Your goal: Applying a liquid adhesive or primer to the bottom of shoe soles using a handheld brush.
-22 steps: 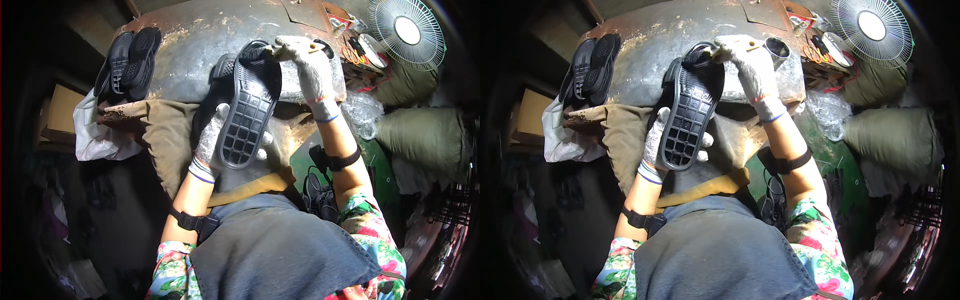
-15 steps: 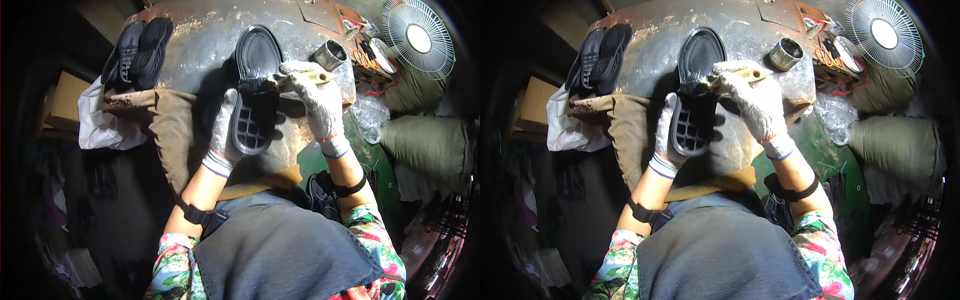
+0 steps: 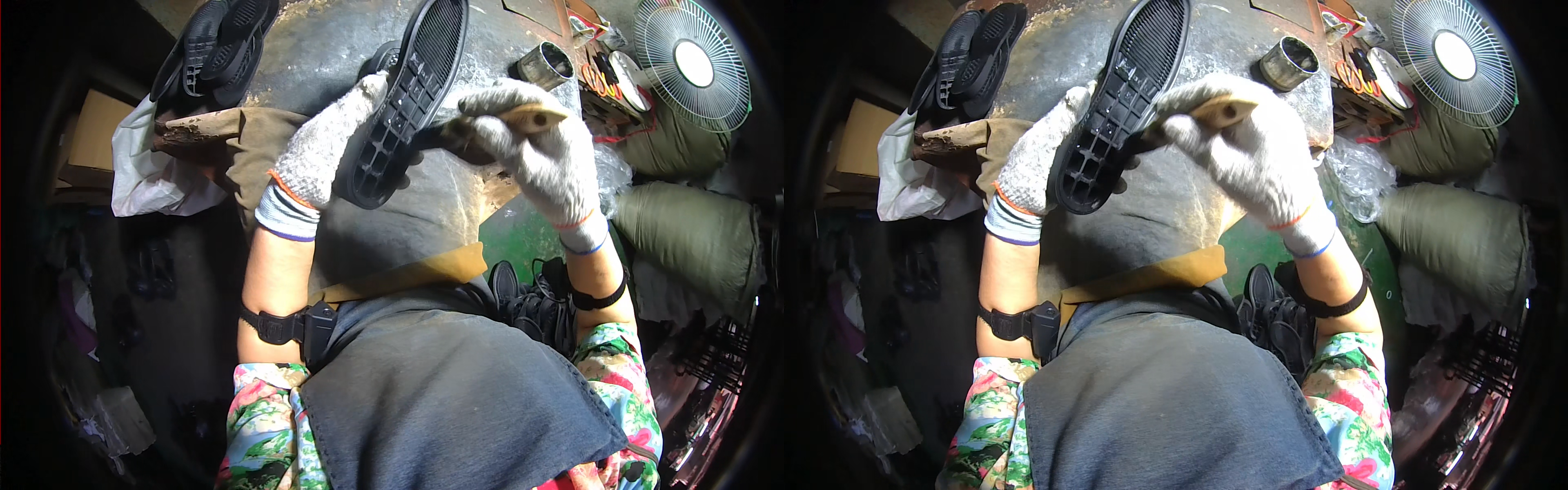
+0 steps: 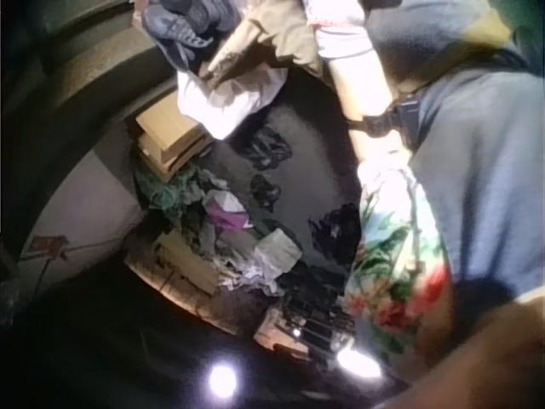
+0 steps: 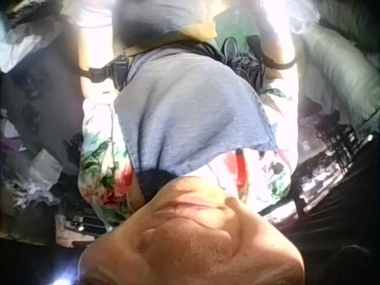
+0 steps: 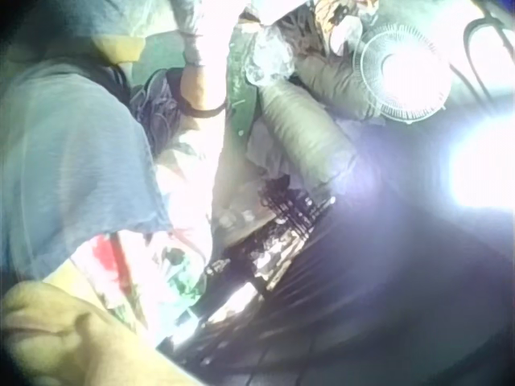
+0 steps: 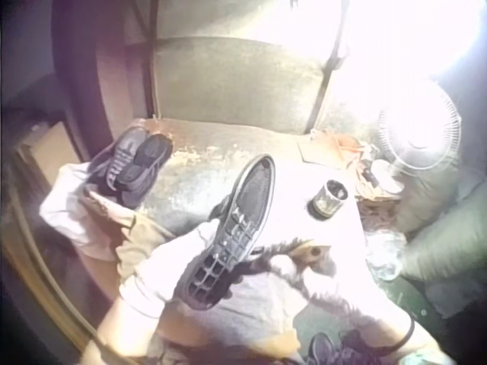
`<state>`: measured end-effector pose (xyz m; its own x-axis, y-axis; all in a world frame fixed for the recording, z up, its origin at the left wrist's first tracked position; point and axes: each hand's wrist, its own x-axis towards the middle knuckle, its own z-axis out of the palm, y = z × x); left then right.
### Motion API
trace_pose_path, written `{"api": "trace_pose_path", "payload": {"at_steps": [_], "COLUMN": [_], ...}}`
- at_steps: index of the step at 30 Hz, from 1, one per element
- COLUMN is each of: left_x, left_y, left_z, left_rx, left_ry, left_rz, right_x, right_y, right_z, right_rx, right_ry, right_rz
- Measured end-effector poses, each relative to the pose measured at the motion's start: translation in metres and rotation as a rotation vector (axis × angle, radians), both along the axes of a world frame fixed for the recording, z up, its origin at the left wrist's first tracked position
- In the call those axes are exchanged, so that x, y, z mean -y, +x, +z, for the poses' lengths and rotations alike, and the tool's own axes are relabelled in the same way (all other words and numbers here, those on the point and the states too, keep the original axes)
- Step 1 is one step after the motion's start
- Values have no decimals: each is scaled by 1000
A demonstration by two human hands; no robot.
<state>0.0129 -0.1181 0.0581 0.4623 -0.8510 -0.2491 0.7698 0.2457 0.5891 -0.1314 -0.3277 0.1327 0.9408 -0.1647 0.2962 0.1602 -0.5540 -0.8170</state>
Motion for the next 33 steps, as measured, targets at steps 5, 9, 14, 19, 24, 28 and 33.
{"api": "trace_pose_path", "payload": {"at_steps": [5, 9, 14, 19, 24, 28, 33], "left_x": [-4, 10, 23, 24, 23, 23, 13], "left_y": [-12, -26, -56, -60, -50, -47, -43], "left_z": [-24, -63, -134, -125, -116, -112, -109], "left_rx": [292, -274, -753, -844, -774, -744, -644], "left_ry": [91, -175, -519, -606, -569, -483, -366], "left_rz": [-121, -220, -229, -253, -244, -225, -175], "right_x": [50, 87, 73, 73, 59, 75, 50], "right_y": [22, 46, 46, 64, 71, 85, 63], "right_z": [-26, -61, -113, -127, -108, -107, -86], "right_rx": [1, 279, 314, 291, 306, 299, 86], "right_ry": [-286, -625, -611, -643, -711, -705, -664], "right_rz": [-226, -251, -117, -138, -169, -241, -422]}}
